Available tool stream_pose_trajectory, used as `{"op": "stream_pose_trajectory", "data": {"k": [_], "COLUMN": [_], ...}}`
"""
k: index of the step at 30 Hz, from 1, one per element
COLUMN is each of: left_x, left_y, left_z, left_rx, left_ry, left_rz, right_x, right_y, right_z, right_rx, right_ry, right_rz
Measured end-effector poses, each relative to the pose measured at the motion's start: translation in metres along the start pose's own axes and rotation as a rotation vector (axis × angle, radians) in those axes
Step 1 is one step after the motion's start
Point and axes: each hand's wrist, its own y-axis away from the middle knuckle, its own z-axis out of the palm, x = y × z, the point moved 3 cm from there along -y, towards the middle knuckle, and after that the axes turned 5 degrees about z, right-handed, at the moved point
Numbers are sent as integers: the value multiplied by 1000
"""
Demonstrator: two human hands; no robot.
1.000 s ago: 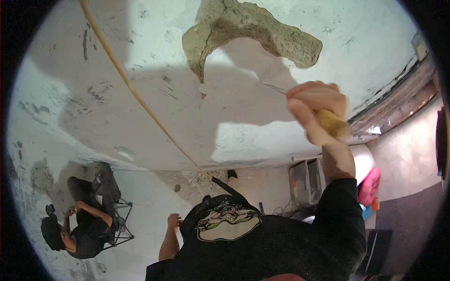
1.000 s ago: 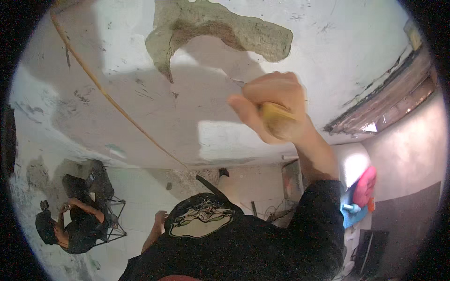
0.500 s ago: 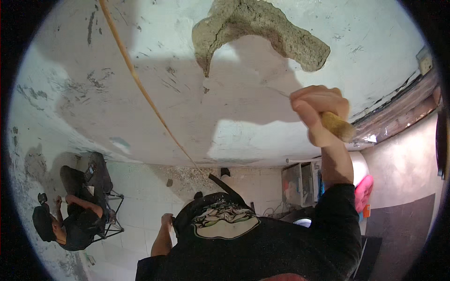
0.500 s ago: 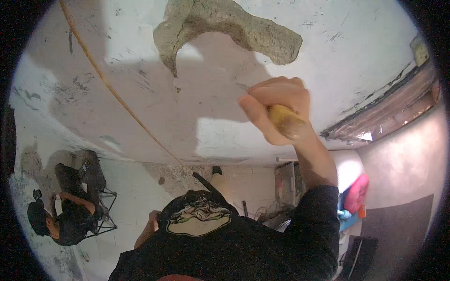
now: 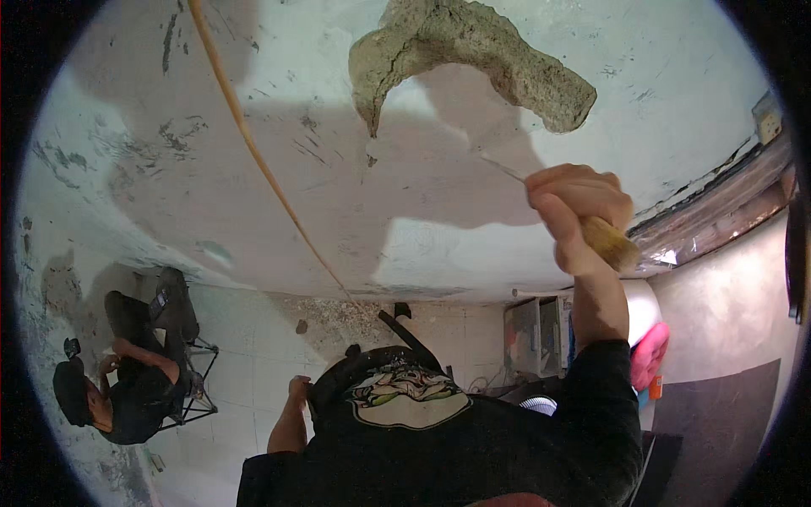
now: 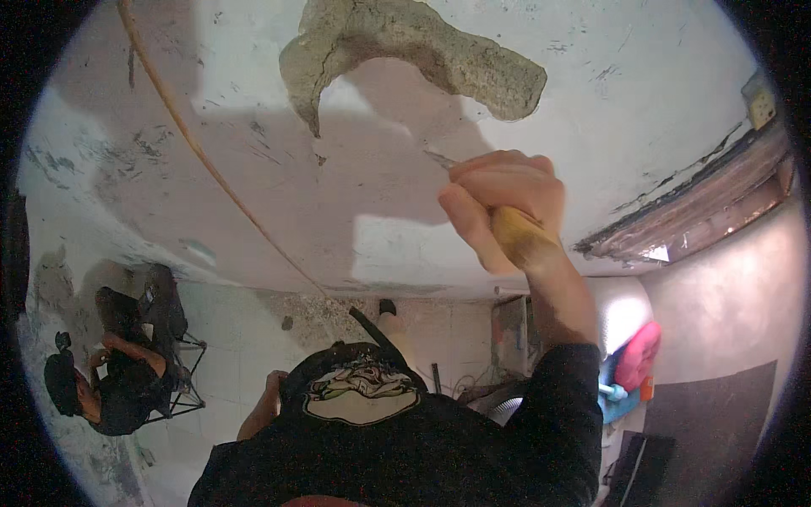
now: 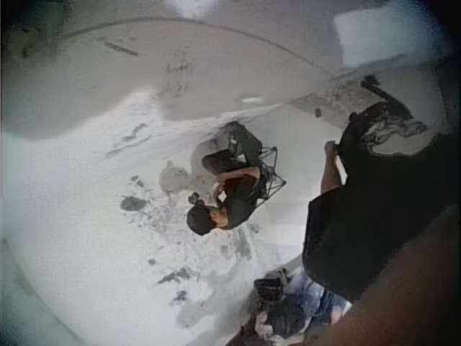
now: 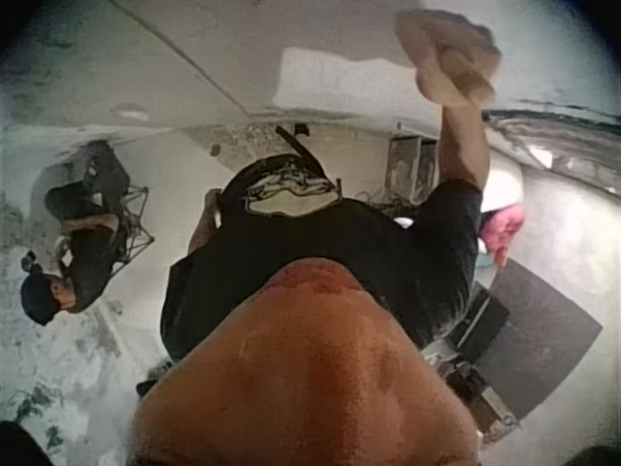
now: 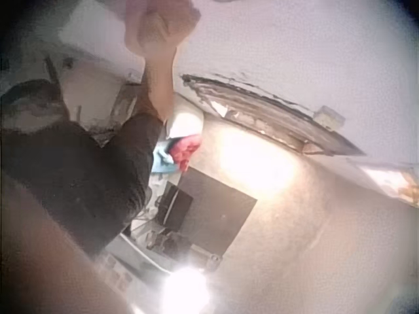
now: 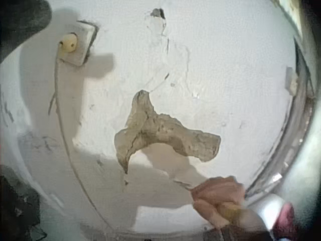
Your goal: The person holds a putty knife and scrapes paint and plaster off a wall.
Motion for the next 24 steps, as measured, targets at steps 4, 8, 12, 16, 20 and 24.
{"op": "stream_pose_trajectory", "data": {"k": [4, 8, 12, 16, 20, 24], "left_x": [2, -1, -14, -53, -52, -15], "left_y": [-8, -24, -26, -68, -73, -57], "left_z": [1, -9, -11, -28, -36, -12], "left_rx": [-11, -159, -76, -119, -223, -144], "left_ry": [-17, -491, -17, -264, -900, -328], "left_rz": [-26, 555, 9, 255, 629, 306], "right_x": [-3, -11, -1, -6, 4, -4], "right_y": [-4, -4, 4, 2, 6, 6], "right_z": [0, 3, 3, -5, -4, -9], "right_rx": [-53, 10, 78, 31, -21, 21], "right_ry": [-107, -69, 94, -8, 45, 79], "right_rz": [17, -20, -9, -11, 49, 98]}}
